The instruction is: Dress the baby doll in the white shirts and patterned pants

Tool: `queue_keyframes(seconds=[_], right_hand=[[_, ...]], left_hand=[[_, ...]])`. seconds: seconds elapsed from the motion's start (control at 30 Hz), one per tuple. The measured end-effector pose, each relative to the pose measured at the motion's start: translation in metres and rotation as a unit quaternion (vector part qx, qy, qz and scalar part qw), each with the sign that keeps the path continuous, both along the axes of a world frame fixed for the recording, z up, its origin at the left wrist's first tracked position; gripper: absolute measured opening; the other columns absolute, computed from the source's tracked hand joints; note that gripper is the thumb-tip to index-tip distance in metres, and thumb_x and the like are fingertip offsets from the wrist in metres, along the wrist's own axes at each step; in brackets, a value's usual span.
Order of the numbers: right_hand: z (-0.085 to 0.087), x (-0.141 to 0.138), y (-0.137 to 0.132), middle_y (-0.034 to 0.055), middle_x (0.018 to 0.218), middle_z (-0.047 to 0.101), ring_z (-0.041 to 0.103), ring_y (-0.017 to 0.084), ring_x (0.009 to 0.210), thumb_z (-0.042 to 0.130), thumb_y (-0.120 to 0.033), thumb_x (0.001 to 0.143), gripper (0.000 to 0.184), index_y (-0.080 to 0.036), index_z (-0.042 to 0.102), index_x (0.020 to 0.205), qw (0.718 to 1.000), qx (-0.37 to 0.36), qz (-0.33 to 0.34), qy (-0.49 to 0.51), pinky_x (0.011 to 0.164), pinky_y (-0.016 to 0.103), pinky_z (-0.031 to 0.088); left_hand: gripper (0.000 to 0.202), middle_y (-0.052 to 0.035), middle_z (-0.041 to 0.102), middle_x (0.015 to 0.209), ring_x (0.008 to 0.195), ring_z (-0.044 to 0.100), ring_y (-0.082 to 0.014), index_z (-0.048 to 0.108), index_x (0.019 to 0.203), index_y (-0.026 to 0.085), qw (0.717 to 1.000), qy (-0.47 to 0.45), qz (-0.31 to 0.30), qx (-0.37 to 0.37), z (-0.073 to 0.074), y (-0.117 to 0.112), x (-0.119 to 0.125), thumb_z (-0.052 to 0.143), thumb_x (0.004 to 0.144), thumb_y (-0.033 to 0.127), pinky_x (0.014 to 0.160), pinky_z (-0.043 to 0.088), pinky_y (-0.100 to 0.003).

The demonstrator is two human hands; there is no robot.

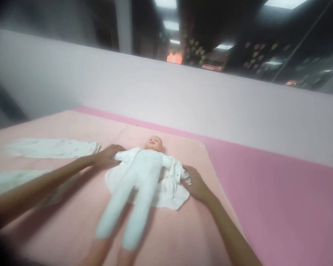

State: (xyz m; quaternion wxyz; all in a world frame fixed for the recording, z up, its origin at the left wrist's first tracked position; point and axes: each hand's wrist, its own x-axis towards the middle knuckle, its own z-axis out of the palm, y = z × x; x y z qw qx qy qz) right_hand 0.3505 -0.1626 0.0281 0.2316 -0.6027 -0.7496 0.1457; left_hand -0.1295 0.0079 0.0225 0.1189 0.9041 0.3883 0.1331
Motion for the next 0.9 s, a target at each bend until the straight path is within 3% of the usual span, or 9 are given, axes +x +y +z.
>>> queue_keyframes(seconds=[0.07, 0.17, 0.27, 0.33, 0.43, 0.53, 0.63, 0.73, 0.9], right_hand=[[-0.003, -0.012, 0.013, 0.011, 0.131, 0.062, 0.057, 0.031, 0.119, 0.063, -0.036, 0.089, 0.047, -0.025, 0.056, 0.134, 0.999, 0.008, 0.004, -0.03, 0.095, 0.042, 0.049], [-0.009, -0.027, 0.028, 0.0116, 0.109, 0.065, 0.059, 0.03, 0.1, 0.063, -0.032, 0.082, 0.026, -0.019, 0.063, 0.105, 0.994, 0.054, -0.016, -0.094, 0.087, 0.042, 0.049], [-0.013, -0.043, 0.04, 0.0127, 0.095, 0.066, 0.059, 0.03, 0.088, 0.06, -0.029, 0.082, 0.013, -0.018, 0.063, 0.089, 0.988, 0.091, -0.034, -0.123, 0.085, 0.044, 0.048], [-0.013, -0.058, 0.049, 0.0139, 0.103, 0.069, 0.062, 0.031, 0.097, 0.057, -0.024, 0.083, 0.019, -0.017, 0.066, 0.099, 0.989, 0.103, -0.008, -0.105, 0.091, 0.044, 0.048], [-0.007, -0.077, 0.06, 0.0132, 0.134, 0.066, 0.061, 0.029, 0.121, 0.055, -0.023, 0.089, 0.042, -0.02, 0.063, 0.129, 0.993, 0.105, 0.032, -0.037, 0.102, 0.04, 0.048], [-0.002, -0.079, 0.058, 0.0128, 0.145, 0.061, 0.059, 0.029, 0.128, 0.056, -0.025, 0.09, 0.052, -0.022, 0.058, 0.142, 0.999, 0.052, -0.001, 0.001, 0.106, 0.041, 0.047], [0.001, -0.066, 0.045, 0.0102, 0.144, 0.064, 0.061, 0.031, 0.127, 0.063, -0.029, 0.088, 0.056, -0.027, 0.06, 0.144, 0.999, -0.005, -0.037, -0.008, 0.104, 0.043, 0.048], [0.006, -0.051, 0.033, 0.0081, 0.136, 0.069, 0.065, 0.031, 0.119, 0.066, -0.035, 0.088, 0.05, -0.03, 0.065, 0.138, 0.997, -0.006, -0.047, -0.059, 0.094, 0.04, 0.051], [0.026, -0.022, 0.044, 0.0092, 0.12, 0.075, 0.07, 0.031, 0.102, 0.063, -0.036, 0.089, 0.034, -0.028, 0.072, 0.121, 0.992, 0.009, -0.061, -0.109, 0.08, 0.037, 0.05]], left_hand=[[0.048, -0.0116, 0.063, 0.128, 0.12, 0.055, -0.0322, 0.059, 0.13, 0.021, 1.0, 0.019, -0.01, 0.009, -0.001, 0.003, 0.008, 0.058, 0.086, 0.041, 0.107, 0.039, -0.043], [0.041, -0.0113, 0.066, 0.115, 0.108, 0.058, -0.032, 0.061, 0.121, 0.02, 0.999, 0.039, -0.015, 0.017, -0.004, 0.004, 0.019, 0.058, 0.086, 0.043, 0.101, 0.041, -0.045], [0.041, -0.012, 0.065, 0.115, 0.108, 0.058, -0.0326, 0.059, 0.119, 0.021, 0.999, 0.032, -0.014, 0.027, -0.011, 0.007, 0.028, 0.057, 0.088, 0.047, 0.099, 0.042, -0.045], [0.035, -0.0134, 0.064, 0.117, 0.109, 0.058, -0.0327, 0.057, 0.119, 0.02, 0.998, 0.031, -0.031, 0.042, -0.017, 0.011, 0.037, 0.053, 0.09, 0.04, 0.099, 0.042, -0.045], [0.029, -0.015, 0.063, 0.115, 0.107, 0.059, -0.0324, 0.056, 0.116, 0.018, 0.996, 0.041, -0.05, 0.059, -0.021, 0.016, 0.049, 0.05, 0.089, 0.028, 0.095, 0.044, -0.044], [0.034, -0.0148, 0.064, 0.117, 0.108, 0.059, -0.0326, 0.056, 0.12, 0.018, 0.996, 0.04, -0.055, 0.062, -0.018, 0.016, 0.044, 0.052, 0.09, 0.033, 0.095, 0.044, -0.043], [0.045, -0.0139, 0.066, 0.118, 0.11, 0.061, -0.0331, 0.059, 0.122, 0.019, 0.998, 0.041, -0.016, 0.048, -0.011, 0.011, 0.025, 0.054, 0.092, 0.052, 0.097, 0.044, -0.043], [0.058, -0.0149, 0.068, 0.113, 0.107, 0.063, -0.0342, 0.063, 0.116, 0.018, 0.997, 0.062, 0.035, 0.027, -0.005, 0.01, 0.01, 0.054, 0.088, 0.069, 0.092, 0.045, -0.042], [0.063, -0.0139, 0.071, 0.103, 0.092, 0.067, -0.0333, 0.062, 0.114, 0.021, 0.993, 0.108, 0.052, -0.017, 0.005, 0.027, 0.006, 0.054, 0.084, 0.075, 0.08, 0.046, -0.038]])
